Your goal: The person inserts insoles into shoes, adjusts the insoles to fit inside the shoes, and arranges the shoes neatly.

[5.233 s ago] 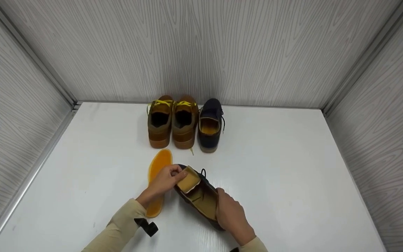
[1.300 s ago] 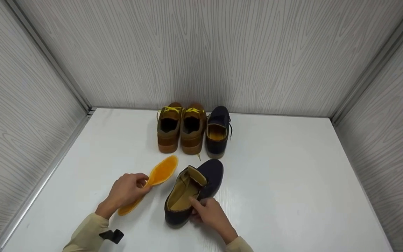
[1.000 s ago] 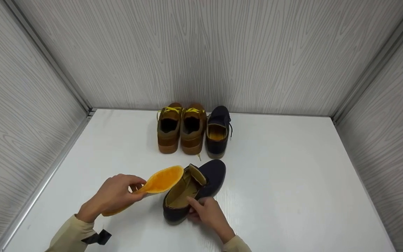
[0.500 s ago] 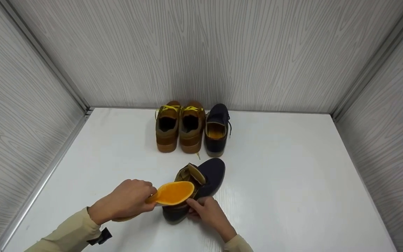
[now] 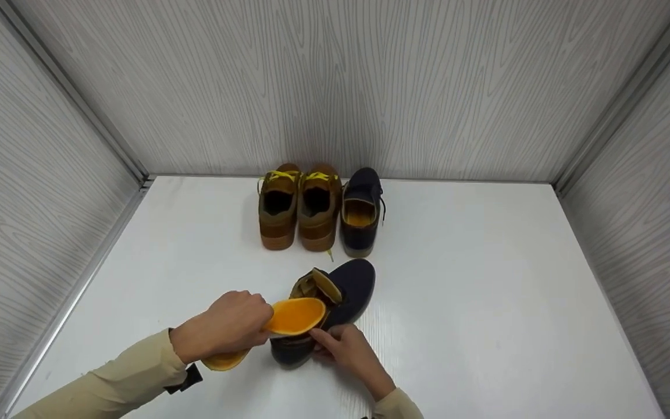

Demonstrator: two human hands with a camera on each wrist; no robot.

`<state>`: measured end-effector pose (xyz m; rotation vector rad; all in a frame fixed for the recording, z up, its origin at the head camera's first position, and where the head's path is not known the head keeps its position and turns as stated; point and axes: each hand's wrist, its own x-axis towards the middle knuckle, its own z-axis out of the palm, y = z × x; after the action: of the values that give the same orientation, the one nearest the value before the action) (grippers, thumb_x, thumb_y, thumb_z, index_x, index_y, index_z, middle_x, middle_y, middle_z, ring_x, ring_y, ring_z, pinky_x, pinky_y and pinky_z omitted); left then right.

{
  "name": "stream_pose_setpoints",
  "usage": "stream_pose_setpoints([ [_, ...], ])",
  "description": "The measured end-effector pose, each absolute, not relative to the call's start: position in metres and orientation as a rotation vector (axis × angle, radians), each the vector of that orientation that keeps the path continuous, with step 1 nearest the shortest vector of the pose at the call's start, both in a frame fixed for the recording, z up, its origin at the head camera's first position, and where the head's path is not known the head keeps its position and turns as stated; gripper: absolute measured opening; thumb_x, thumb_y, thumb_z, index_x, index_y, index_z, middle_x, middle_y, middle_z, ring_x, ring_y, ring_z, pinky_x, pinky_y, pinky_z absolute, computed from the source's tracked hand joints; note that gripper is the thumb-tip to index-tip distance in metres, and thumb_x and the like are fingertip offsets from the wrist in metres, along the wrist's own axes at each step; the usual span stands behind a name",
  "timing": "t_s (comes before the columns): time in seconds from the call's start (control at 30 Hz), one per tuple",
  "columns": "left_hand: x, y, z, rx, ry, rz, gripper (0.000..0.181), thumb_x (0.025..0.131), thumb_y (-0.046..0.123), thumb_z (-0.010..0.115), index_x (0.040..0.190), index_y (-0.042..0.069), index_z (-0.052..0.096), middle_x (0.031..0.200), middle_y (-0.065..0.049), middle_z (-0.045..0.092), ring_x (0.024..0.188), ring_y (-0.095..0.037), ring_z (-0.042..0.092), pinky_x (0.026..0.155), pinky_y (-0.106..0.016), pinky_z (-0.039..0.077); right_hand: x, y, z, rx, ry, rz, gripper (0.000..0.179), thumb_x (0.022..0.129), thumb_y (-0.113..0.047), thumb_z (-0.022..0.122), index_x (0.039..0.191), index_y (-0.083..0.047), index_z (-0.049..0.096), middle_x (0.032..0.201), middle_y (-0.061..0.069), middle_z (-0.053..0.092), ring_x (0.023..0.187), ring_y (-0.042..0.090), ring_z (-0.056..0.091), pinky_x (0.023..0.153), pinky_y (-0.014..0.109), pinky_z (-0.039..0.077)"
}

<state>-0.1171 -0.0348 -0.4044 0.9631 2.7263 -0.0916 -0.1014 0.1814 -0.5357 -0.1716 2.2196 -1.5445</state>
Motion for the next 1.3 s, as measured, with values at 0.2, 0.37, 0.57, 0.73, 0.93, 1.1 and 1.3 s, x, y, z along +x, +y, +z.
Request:
stream_pose_setpoints([
  [0.2, -0.118, -0.018, -0.401, 1.021, 2.785, -0.198, 0.014, 0.082, 0.020, 0.069, 0.073, 0.010, 0.066, 0.059, -0.001, 0.049, 0.052, -0.017, 0.046, 0.047, -0.028, 0.042, -0.097, 0.181, -0.510, -0.182, 2.201, -1.557, 0.034, 0.095, -0.025, 0.058, 0.086, 0.006, 0.070, 0.081, 0.012, 0.069, 0.076, 0.027, 0.067, 0.068, 0.034, 0.054],
  [0.37, -0.126, -0.003, -0.407, 1.006, 2.790, -0.213, 0.012, 0.083, 0.022, 0.069, 0.078, 0.011, 0.068, 0.063, -0.001, 0.054, 0.055, -0.018, 0.050, 0.050, -0.029, 0.046, -0.095, 0.182, -0.502, -0.185, 2.180, -1.577, 0.034, 0.095, -0.026, 0.060, 0.088, 0.005, 0.071, 0.083, 0.012, 0.069, 0.077, 0.025, 0.066, 0.069, 0.034, 0.054],
  [0.57, -0.135, 0.001, -0.427, 1.013, 2.824, -0.110, 0.011, 0.084, 0.020, 0.068, 0.081, 0.010, 0.068, 0.066, -0.001, 0.055, 0.057, -0.019, 0.051, 0.052, -0.031, 0.047, -0.102, 0.188, -0.539, -0.190, 2.233, -1.555, 0.035, 0.093, -0.034, 0.061, 0.084, -0.002, 0.073, 0.080, 0.005, 0.069, 0.071, 0.013, 0.062, 0.063, 0.023, 0.050],
  [0.73, -0.140, 0.007, -0.444, 1.072, 2.875, -0.064, 0.008, 0.084, 0.016, 0.066, 0.080, 0.010, 0.070, 0.065, 0.000, 0.058, 0.056, -0.019, 0.052, 0.051, -0.032, 0.047, -0.097, 0.185, -0.521, -0.202, 2.238, -1.564, 0.031, 0.095, -0.023, 0.059, 0.086, 0.003, 0.072, 0.081, 0.012, 0.069, 0.073, 0.023, 0.064, 0.063, 0.026, 0.051],
  [0.93, -0.147, 0.015, -0.461, 1.088, 2.890, 0.006, 0.008, 0.085, 0.014, 0.065, 0.080, 0.012, 0.070, 0.064, 0.002, 0.058, 0.054, -0.015, 0.049, 0.052, -0.032, 0.048, -0.093, 0.182, -0.503, -0.227, 2.207, -1.585, 0.030, 0.095, -0.021, 0.058, 0.088, 0.006, 0.071, 0.082, 0.013, 0.070, 0.078, 0.031, 0.067, 0.065, 0.030, 0.053],
  [1.1, -0.151, 0.022, -0.478, 1.220, 2.933, -0.007, 0.011, 0.074, 0.017, 0.076, 0.072, 0.016, 0.066, 0.061, 0.003, 0.058, 0.053, -0.014, 0.053, 0.051, -0.033, 0.050, -0.092, 0.181, -0.503, -0.235, 2.225, -1.584, 0.031, 0.096, -0.020, 0.058, 0.085, 0.006, 0.071, 0.082, 0.014, 0.070, 0.078, 0.032, 0.067, 0.066, 0.029, 0.053],
  [1.3, -0.155, 0.033, -0.495, 1.256, 2.972, -0.145, 0.015, 0.067, 0.021, 0.080, 0.071, 0.015, 0.067, 0.062, 0.001, 0.061, 0.054, -0.015, 0.058, 0.049, -0.031, 0.050, -0.094, 0.181, -0.521, -0.238, 2.216, -1.606, 0.031, 0.096, -0.020, 0.058, 0.084, 0.007, 0.070, 0.082, 0.017, 0.070, 0.079, 0.034, 0.067, 0.065, 0.028, 0.053],
])
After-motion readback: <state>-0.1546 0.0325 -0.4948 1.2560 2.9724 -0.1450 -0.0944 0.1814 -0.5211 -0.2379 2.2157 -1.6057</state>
